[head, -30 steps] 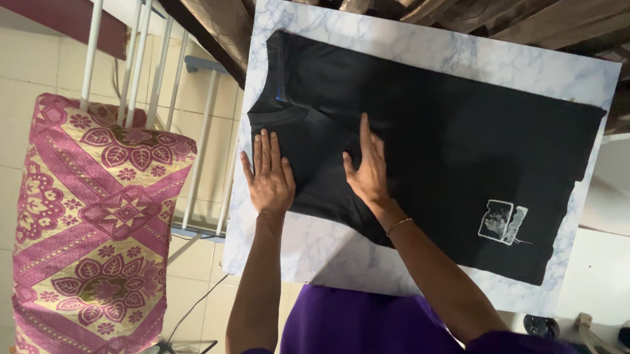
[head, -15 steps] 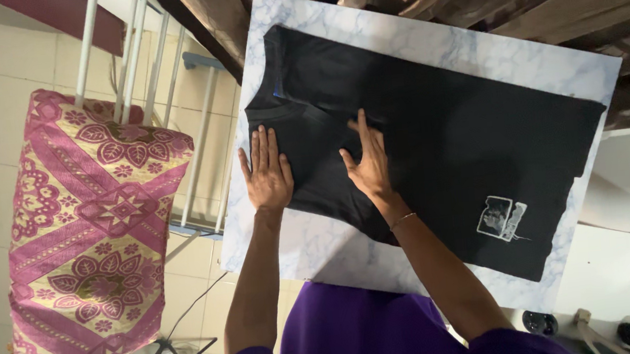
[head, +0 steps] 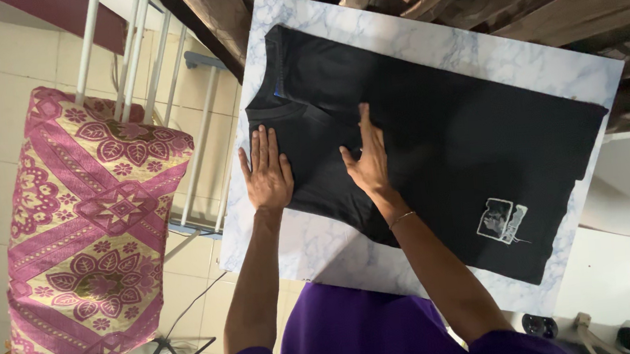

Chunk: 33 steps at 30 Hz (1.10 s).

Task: The person folds a black t-shirt on a table, smoothing the fabric and tucking in the sleeves to create a rectangular shape.

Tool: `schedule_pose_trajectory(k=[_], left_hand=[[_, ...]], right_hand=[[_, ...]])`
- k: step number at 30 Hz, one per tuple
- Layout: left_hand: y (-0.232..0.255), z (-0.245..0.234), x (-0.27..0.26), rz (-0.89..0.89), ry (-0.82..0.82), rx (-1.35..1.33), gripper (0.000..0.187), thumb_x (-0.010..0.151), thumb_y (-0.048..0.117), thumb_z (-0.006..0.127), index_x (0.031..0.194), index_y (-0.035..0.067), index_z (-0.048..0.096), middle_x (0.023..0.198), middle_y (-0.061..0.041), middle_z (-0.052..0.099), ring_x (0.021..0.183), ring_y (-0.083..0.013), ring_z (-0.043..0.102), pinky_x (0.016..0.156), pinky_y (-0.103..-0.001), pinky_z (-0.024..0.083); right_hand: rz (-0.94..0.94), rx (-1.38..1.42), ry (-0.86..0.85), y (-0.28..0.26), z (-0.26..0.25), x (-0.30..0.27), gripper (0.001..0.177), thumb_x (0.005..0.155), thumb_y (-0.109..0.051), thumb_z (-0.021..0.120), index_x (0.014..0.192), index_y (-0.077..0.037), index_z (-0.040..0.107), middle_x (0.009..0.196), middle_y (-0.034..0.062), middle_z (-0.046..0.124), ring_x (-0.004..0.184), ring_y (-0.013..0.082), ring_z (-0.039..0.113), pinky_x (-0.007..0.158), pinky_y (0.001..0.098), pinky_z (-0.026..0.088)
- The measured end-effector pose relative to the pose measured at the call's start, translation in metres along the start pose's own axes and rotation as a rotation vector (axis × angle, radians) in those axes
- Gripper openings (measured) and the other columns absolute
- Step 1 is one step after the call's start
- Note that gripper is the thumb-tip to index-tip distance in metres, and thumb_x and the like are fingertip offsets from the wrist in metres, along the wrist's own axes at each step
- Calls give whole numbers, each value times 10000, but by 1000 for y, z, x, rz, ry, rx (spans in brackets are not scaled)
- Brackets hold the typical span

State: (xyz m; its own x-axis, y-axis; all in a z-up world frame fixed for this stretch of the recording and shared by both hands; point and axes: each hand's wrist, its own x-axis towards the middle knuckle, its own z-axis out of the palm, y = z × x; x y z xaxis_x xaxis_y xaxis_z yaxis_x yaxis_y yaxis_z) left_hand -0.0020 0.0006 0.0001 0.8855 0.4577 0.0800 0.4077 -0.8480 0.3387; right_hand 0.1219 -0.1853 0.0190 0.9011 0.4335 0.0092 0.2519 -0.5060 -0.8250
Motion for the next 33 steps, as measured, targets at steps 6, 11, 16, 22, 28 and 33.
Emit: schedule_pose_trajectory(k=[6,11,16,22,28,33], left_hand=[[2,-1,0,-12,1,5,564,1052,227,443,1590,64,394,1670,-98,362,1561,-236,297,1285,-522,108],[2,1,2,-12,4,-11,571,1049,227,440,1594,64,389,1668,-102,361,1557,-238,298,1284,-524,113],[-1,2,2,-14,5,-21,574,1043,232,443,1590,67,390,1665,-101,363,1557,-239,296,1282,-525,112],[-2,4,3,-29,-3,-18,573,1046,239,439,1594,79,388,1667,-89,362,1559,-224,296,1287,-527,106],[0,3,3,-24,-5,-13,573,1046,234,443,1595,79,390,1668,-90,363,1559,-221,292,1288,-523,97],[-1,1,2,-11,-8,-15,576,1043,230,456,1592,70,390,1671,-99,362,1563,-225,297,1289,-521,99]], right_hand=[[-57,-130,38,12,13,-1,883,865,-34,806,1610,-94,336,781,18,659,923,212,638,1002,394,548],[-95,-94,37,-5,25,22,903,864,-33,797,1619,-82,305,780,5,671,913,215,647,949,383,542],[-85,-102,-3,-23,36,48,964,853,-46,792,1632,-52,223,799,-1,704,920,241,653,939,381,527],[-334,-142,177,-22,39,42,965,854,-16,787,1628,-64,212,1412,222,633,1099,332,622,939,348,544],[61,-6,-32,-26,38,44,936,890,-45,747,1655,-74,208,984,75,644,1003,300,661,987,362,517],[-210,-56,72,-25,36,22,816,882,-25,758,1580,-31,336,1549,201,499,1320,384,533,1118,431,438]])
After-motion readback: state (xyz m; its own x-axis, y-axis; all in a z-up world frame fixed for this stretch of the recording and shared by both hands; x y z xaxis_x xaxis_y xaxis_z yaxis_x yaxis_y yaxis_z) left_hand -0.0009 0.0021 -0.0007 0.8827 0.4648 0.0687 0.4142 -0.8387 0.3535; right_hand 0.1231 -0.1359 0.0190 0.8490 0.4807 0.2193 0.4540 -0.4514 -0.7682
